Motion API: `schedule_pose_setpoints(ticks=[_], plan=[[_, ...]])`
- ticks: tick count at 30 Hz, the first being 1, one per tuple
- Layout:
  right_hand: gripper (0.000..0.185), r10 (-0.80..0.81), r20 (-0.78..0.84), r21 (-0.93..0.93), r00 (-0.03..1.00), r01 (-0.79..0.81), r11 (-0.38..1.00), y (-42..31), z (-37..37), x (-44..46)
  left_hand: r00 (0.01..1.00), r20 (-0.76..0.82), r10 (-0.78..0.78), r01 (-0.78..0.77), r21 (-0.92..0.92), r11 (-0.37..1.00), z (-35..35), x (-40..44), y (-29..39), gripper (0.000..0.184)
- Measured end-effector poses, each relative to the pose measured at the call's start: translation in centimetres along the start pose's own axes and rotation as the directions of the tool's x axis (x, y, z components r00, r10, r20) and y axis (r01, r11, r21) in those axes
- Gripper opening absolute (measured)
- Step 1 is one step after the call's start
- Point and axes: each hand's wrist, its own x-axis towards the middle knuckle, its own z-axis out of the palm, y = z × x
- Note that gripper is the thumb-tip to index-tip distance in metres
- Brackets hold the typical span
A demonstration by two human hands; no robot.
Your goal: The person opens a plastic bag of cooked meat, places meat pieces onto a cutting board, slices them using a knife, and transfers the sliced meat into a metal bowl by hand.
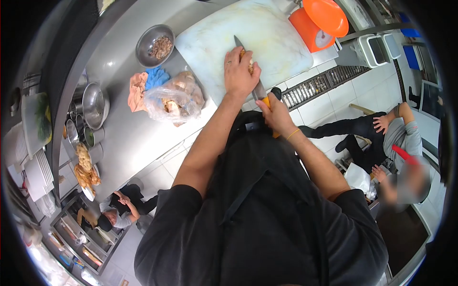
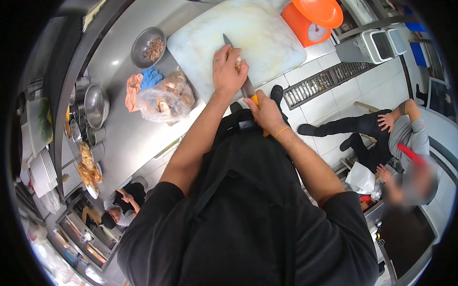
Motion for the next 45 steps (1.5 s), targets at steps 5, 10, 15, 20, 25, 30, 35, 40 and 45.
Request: schedule_pose_setpoints(ticks=[5, 10, 15, 20, 25, 30, 35, 40, 45], plan=[[0.045, -0.116, -0.033, -0.084, 0.993, 0.113, 0.990, 0.3, 2.3, 0.4, 0.983, -0.075, -0.169, 0.157, -0.145, 0.977, 0.2, -0.4, -0.1, 0.029], [0.043, -0.205, -0.056, -0.105, 0.977, 0.198, 0.975, -0.2, 3.3, 0.2, 0.960, -0.171, -0.220, 0.180, -0.223, 0.958, 0.9, -0.2, -0.3, 0.027], [0.041, -0.150, 0.007, -0.035, 0.989, 0.150, 0.988, -1.0, 4.0, 0.3, 0.944, -0.220, -0.247, 0.175, -0.299, 0.938, 0.3, -0.1, -0.9, 0.026], [0.039, 0.026, 0.128, 0.031, 0.991, -0.030, 0.999, -4.8, 2.7, -0.6, 0.911, -0.246, -0.330, 0.210, -0.412, 0.887, -0.6, 0.4, -0.9, 0.026], [0.037, -0.361, -0.015, -0.123, 0.932, 0.356, 0.926, -7.4, 4.4, 1.1, 0.862, -0.395, -0.317, 0.138, -0.420, 0.897, -5.5, 3.7, -2.3, 0.027], [0.036, -0.534, -0.001, -0.202, 0.846, 0.523, 0.828, -15.7, 6.9, 5.2, 0.776, -0.609, -0.164, 0.004, -0.255, 0.967, -13.1, 10.0, -7.6, 0.024], [0.036, -0.546, 0.066, -0.281, 0.835, 0.541, 0.793, -21.8, 7.9, 9.2, 0.697, -0.636, -0.332, 0.045, -0.424, 0.905, -16.9, 13.7, -14.4, 0.018], [0.036, -0.507, 0.055, -0.405, 0.860, 0.483, 0.776, -20.0, 7.1, 12.3, 0.781, -0.190, -0.595, 0.396, -0.586, 0.707, -17.7, 12.4, -23.3, 0.031], [0.037, -0.481, 0.000, -0.430, 0.876, 0.435, 0.791, -16.9, 4.5, 11.7, 0.784, -0.069, -0.617, 0.570, -0.315, 0.759, -19.0, 12.5, -26.1, 0.037]])
